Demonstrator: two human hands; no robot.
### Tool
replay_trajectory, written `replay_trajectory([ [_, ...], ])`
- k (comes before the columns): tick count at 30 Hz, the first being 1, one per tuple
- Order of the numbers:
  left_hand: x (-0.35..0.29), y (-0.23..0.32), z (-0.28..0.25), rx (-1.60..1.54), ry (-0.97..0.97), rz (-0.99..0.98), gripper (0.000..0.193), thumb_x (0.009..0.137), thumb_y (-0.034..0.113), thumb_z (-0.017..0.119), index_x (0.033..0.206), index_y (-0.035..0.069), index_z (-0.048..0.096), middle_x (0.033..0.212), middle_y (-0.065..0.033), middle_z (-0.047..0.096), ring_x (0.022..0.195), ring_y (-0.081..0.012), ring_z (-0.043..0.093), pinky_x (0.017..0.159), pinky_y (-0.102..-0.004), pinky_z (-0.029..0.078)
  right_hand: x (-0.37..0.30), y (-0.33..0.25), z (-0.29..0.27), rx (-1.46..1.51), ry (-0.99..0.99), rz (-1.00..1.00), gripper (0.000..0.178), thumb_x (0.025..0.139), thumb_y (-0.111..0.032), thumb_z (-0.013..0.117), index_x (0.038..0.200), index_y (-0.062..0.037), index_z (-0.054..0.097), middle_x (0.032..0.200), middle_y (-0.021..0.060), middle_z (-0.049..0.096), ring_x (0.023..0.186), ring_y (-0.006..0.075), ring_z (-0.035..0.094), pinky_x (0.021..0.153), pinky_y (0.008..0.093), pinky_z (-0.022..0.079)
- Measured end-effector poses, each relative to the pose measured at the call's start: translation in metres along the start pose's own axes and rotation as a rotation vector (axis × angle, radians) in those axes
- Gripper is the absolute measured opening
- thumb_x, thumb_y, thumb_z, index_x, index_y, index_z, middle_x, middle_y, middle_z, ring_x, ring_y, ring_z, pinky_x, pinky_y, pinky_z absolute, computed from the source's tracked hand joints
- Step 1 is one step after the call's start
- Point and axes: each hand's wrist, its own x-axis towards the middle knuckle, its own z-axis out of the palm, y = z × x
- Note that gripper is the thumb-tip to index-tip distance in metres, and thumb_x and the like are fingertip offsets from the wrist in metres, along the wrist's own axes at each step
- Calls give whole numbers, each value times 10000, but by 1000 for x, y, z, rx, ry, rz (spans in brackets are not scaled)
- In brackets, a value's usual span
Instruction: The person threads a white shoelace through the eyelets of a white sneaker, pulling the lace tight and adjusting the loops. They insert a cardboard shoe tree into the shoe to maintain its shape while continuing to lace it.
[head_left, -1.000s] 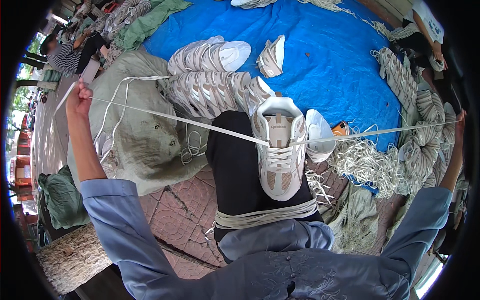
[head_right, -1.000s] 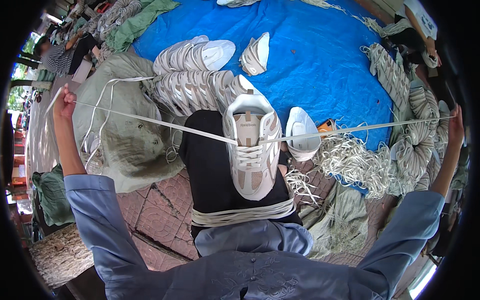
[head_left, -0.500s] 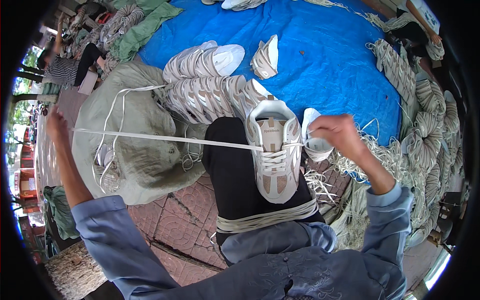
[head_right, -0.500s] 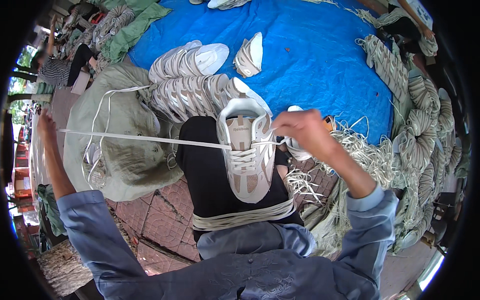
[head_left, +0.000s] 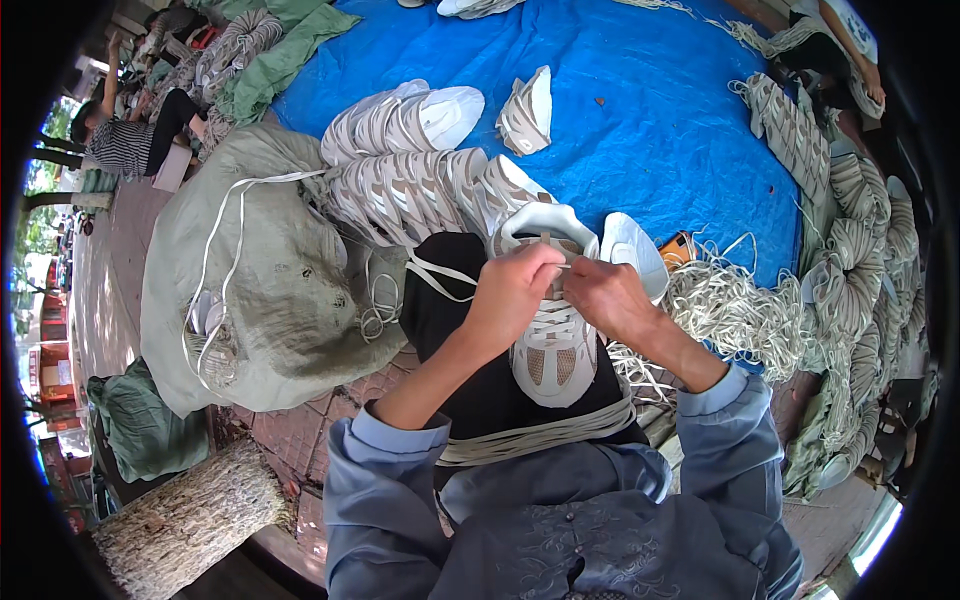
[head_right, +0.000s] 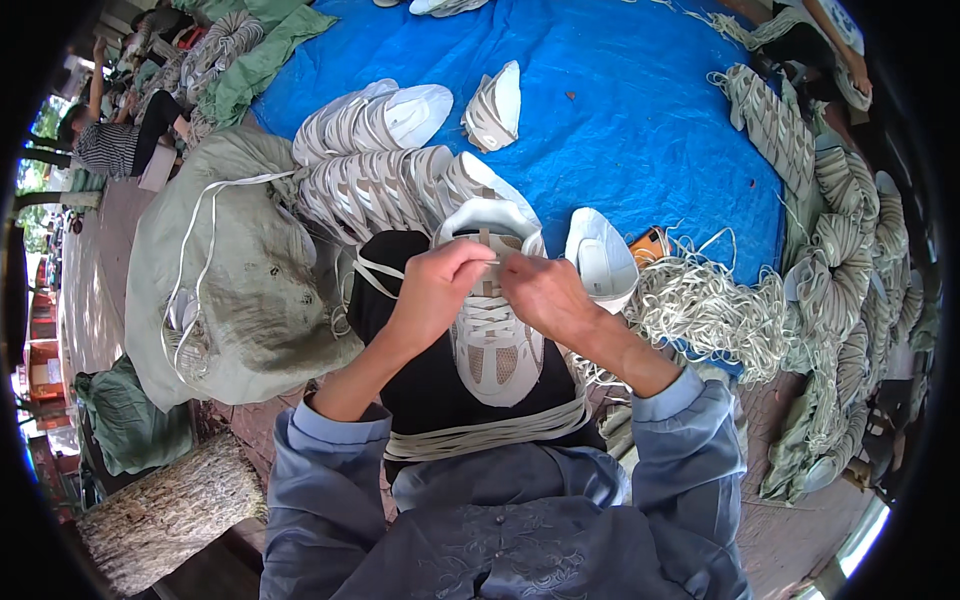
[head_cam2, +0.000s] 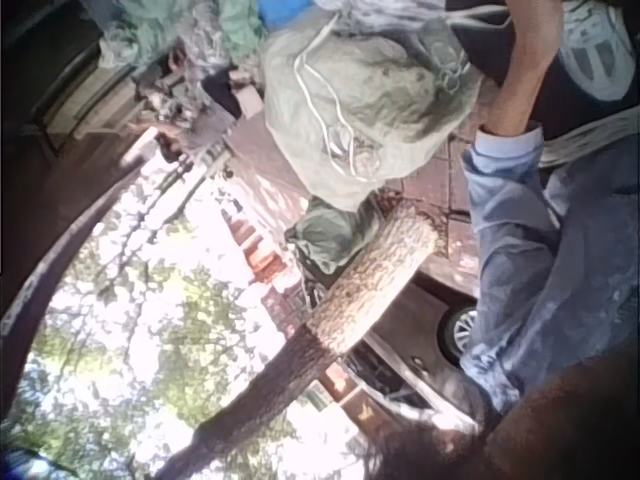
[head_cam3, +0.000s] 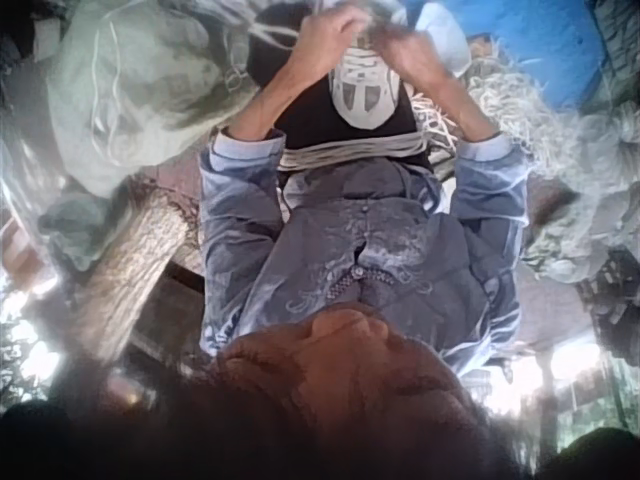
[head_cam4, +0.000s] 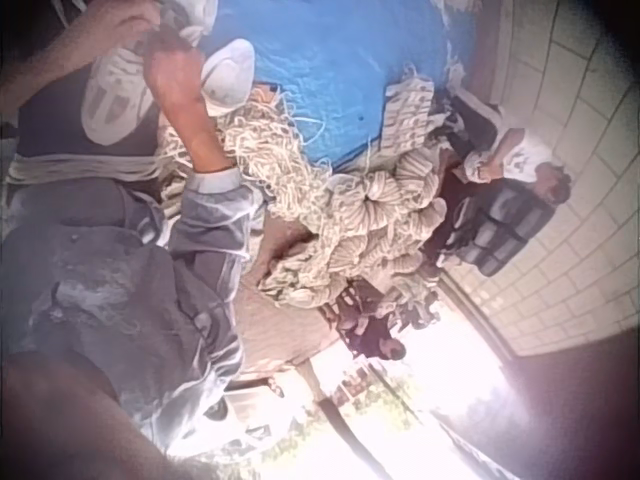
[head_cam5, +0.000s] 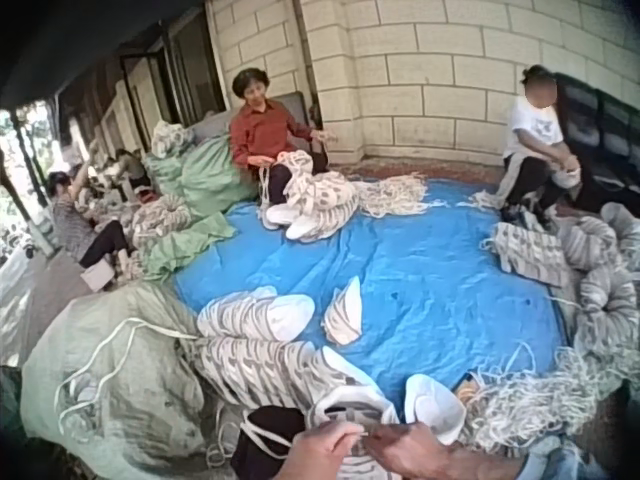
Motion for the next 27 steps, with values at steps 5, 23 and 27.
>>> replay_trajectory([
  [5,-10,-21,5,681,-119,231,76,676,13,557,727,32,504,662,-70,526,529,-205,572,435,-297,450,7,-5,7,-114,-27,3,29,636,-74,541,636,-46,538,675,72,495,564,211,568,464,320,476],
  [23,-38,-19,-6,734,-54,149,79,638,41,562,663,85,501,608,-41,503,454,-193,558,381,-298,431,16,-18,6,-240,-230,-110,55,613,-97,564,589,-49,579,642,82,531,558,210,586,458,317,467],
  [27,-42,-21,0,628,6,99,87,638,37,569,682,93,519,603,-36,505,467,-202,556,386,-304,430,21,4,13,69,-107,-141,43,611,-71,568,585,-50,541,658,73,528,580,249,571,491,348,463],
])
